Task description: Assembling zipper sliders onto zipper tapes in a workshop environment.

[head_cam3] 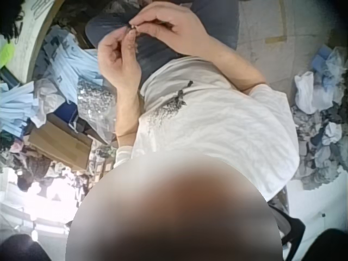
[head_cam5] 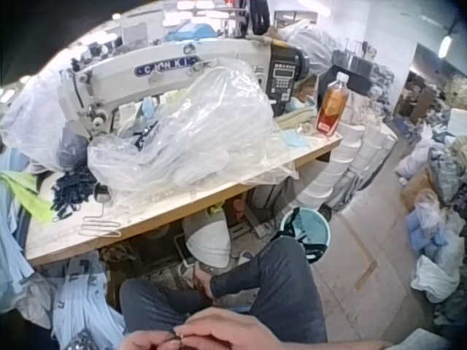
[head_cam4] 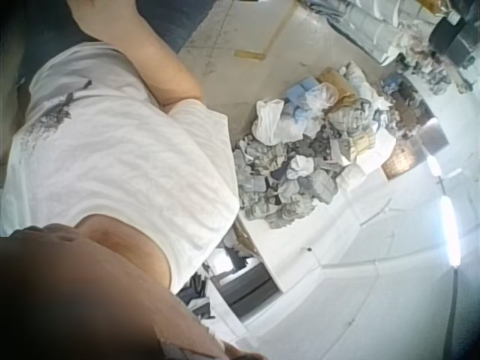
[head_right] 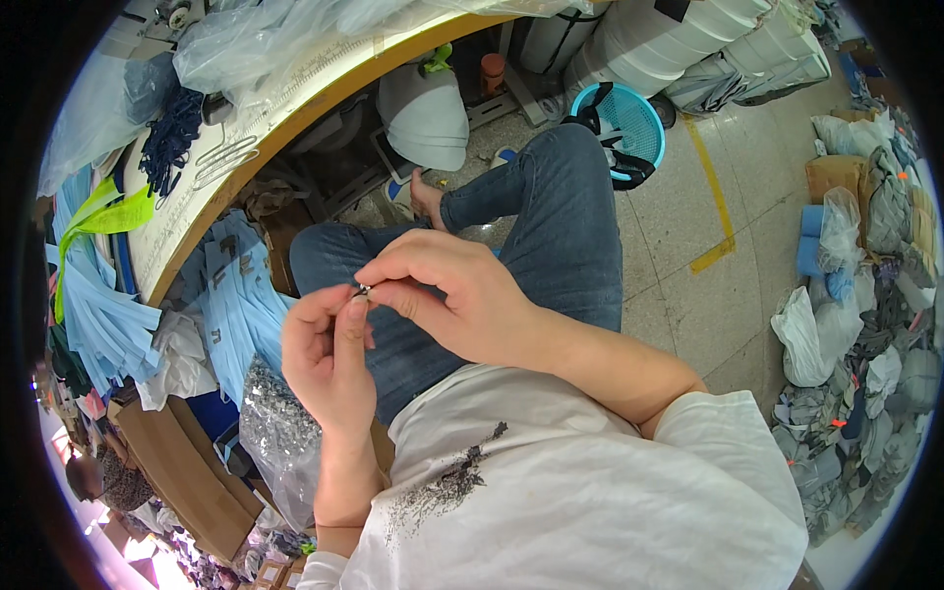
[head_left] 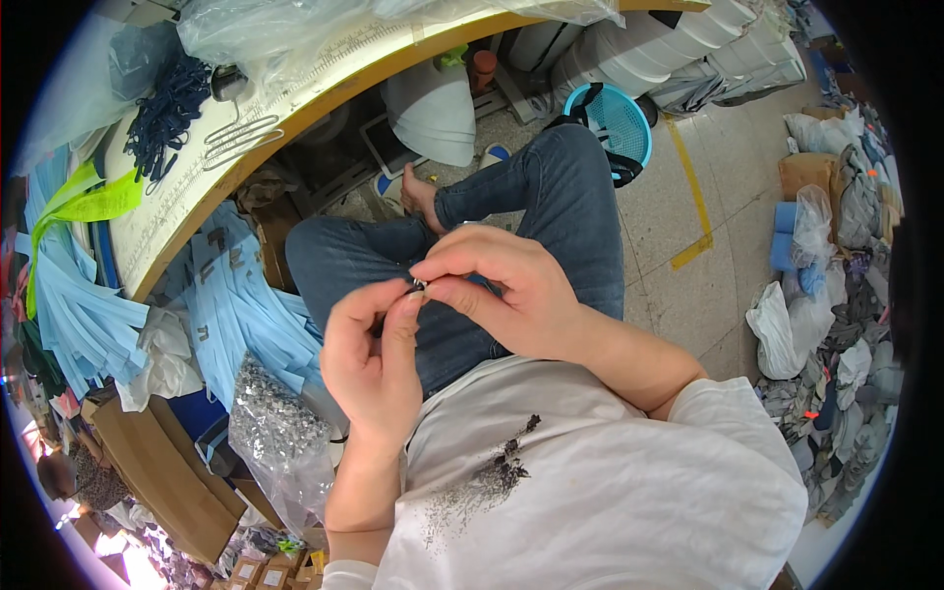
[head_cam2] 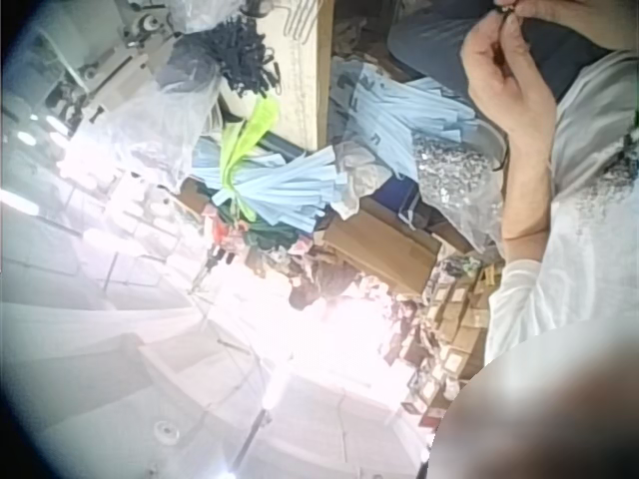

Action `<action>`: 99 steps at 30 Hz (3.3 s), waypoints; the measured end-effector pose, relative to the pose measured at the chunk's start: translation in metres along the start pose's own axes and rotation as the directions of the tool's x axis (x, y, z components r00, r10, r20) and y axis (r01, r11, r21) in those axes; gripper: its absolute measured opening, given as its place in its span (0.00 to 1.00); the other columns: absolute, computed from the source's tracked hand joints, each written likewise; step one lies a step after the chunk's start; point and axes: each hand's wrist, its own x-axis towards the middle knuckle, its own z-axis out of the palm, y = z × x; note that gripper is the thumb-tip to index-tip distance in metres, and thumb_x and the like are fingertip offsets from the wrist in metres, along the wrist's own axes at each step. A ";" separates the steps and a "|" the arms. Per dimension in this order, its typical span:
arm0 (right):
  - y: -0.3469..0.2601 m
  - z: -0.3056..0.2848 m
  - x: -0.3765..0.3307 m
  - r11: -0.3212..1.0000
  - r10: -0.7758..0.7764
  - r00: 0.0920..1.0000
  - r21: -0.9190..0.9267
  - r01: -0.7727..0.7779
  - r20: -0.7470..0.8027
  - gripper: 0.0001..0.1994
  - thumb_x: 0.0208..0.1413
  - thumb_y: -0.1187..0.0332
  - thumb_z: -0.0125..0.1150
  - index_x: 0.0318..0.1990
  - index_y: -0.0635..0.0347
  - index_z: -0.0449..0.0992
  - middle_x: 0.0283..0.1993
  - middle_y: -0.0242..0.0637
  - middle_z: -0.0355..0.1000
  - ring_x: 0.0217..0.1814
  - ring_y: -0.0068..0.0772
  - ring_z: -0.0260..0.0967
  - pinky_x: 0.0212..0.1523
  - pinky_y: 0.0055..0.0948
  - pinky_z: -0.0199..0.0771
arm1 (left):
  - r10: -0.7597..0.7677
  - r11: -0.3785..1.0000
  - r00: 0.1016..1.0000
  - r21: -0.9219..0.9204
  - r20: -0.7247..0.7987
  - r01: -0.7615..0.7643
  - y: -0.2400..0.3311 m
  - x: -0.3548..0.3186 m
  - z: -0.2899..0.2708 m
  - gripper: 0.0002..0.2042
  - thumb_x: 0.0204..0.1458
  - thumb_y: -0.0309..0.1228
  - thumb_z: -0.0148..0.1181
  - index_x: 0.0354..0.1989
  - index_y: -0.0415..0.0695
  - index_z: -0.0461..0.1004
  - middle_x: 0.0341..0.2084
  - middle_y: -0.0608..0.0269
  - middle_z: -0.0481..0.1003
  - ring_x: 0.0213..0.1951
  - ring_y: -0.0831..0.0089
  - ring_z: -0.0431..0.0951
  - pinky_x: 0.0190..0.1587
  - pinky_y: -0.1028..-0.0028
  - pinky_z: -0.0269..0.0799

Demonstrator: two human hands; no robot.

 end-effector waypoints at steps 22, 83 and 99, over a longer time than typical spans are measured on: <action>0.000 -0.004 0.002 0.984 0.105 0.994 0.145 -0.102 -0.009 0.12 0.54 0.82 0.59 0.47 0.65 0.75 0.39 0.36 0.72 0.38 0.22 0.73 0.37 0.20 0.72 | 0.354 0.838 0.919 0.378 0.171 -0.393 0.006 0.015 0.004 0.10 0.46 0.16 0.63 0.38 0.36 0.76 0.30 0.58 0.76 0.30 0.70 0.74 0.30 0.76 0.69; 0.001 -0.009 -0.005 0.918 0.180 0.982 0.347 -0.190 0.063 0.15 0.51 0.80 0.65 0.46 0.63 0.72 0.40 0.34 0.72 0.39 0.21 0.71 0.36 0.21 0.72 | -0.024 0.992 0.990 -0.116 0.142 0.040 -0.016 -0.001 -0.007 0.08 0.51 0.15 0.61 0.39 0.33 0.76 0.34 0.63 0.76 0.32 0.84 0.73 0.33 0.85 0.67; 0.001 -0.008 0.003 0.999 0.037 0.998 -0.030 -0.036 0.057 0.10 0.50 0.76 0.66 0.41 0.64 0.77 0.30 0.34 0.72 0.29 0.21 0.70 0.29 0.19 0.70 | 0.042 0.997 0.995 -0.065 0.090 -0.036 -0.019 0.001 -0.009 0.10 0.52 0.15 0.60 0.43 0.34 0.75 0.35 0.63 0.75 0.30 0.84 0.71 0.33 0.84 0.66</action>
